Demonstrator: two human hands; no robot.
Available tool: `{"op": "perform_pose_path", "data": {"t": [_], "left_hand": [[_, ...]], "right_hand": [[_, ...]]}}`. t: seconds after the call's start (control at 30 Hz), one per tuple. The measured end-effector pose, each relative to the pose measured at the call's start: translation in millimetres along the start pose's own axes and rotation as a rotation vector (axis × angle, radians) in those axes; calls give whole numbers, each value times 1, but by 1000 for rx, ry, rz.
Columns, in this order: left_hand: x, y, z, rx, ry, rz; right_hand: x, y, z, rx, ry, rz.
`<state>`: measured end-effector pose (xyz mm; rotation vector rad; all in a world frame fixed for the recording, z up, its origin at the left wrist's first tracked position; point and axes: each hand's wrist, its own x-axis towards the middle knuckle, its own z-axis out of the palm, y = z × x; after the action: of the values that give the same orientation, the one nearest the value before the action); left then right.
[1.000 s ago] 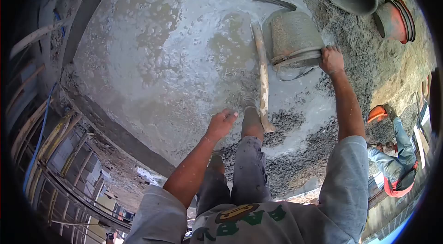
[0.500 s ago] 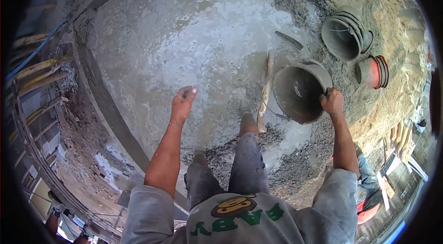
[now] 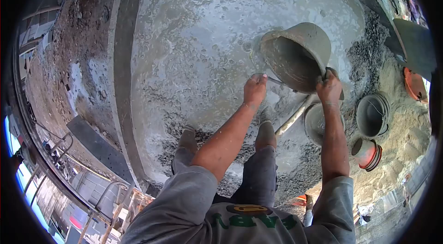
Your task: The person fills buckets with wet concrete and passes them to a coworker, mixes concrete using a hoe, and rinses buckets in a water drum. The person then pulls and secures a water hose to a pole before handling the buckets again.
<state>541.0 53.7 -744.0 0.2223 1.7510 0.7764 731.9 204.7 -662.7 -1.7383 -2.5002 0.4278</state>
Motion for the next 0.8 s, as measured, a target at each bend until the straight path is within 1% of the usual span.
{"op": "perform_pose_path", "data": {"t": [0.03, 0.07, 0.13, 0.2, 0.27, 0.3, 0.37, 0.4, 0.43, 0.5, 0.53, 0.57, 0.6, 0.63, 0.7, 0.73, 0.77, 0.8], "left_hand": [[27, -20, 0, 85, 181, 102], [53, -42, -2, 165, 368, 196], [92, -67, -15, 61, 472, 296], [112, -81, -22, -12, 302, 286], [114, -73, -32, -66, -137, 178], [114, -69, -31, -43, -148, 60], [112, -63, -16, 10, -161, -180], [111, -68, 0, -286, -85, -178], [108, -74, 14, -580, -5, -171], [99, -69, 14, -950, -98, -212], [97, -76, 14, -913, -210, -192], [97, -84, 13, -878, -322, -165], [95, -93, 10, -842, -435, -141], [94, -104, 5, -833, -404, -149], [90, -128, -11, -802, -362, -167], [84, -135, -26, -804, -333, -188], [83, -157, -38, -853, -319, -212], [83, -186, -47, -905, -306, -236]], "right_hand": [[10, -15, 11, 11, -16, -2], [15, -24, 18, 15, 21, 2], [29, -29, 21, -12, 40, 10], [34, -25, 8, -69, 16, 52], [35, -4, 7, -61, 100, 26], [36, 7, 10, -70, 133, 14], [37, 24, 21, -62, 166, 55], [36, 29, 30, -67, 160, 161], [32, 19, 39, -133, 136, 108], [22, -13, 59, -271, 95, 0], [15, -33, 76, -264, -28, 140], [6, -26, 104, -263, 40, 122], [8, -23, 122, -243, -12, 296], [11, -18, 138, -224, -62, 472], [-1, 20, 183, -233, -156, 475], [-4, -5, 182, -241, -193, 486], [-19, -32, 175, -92, -250, 472], [-43, -30, 198, -156, -280, 341]]}}
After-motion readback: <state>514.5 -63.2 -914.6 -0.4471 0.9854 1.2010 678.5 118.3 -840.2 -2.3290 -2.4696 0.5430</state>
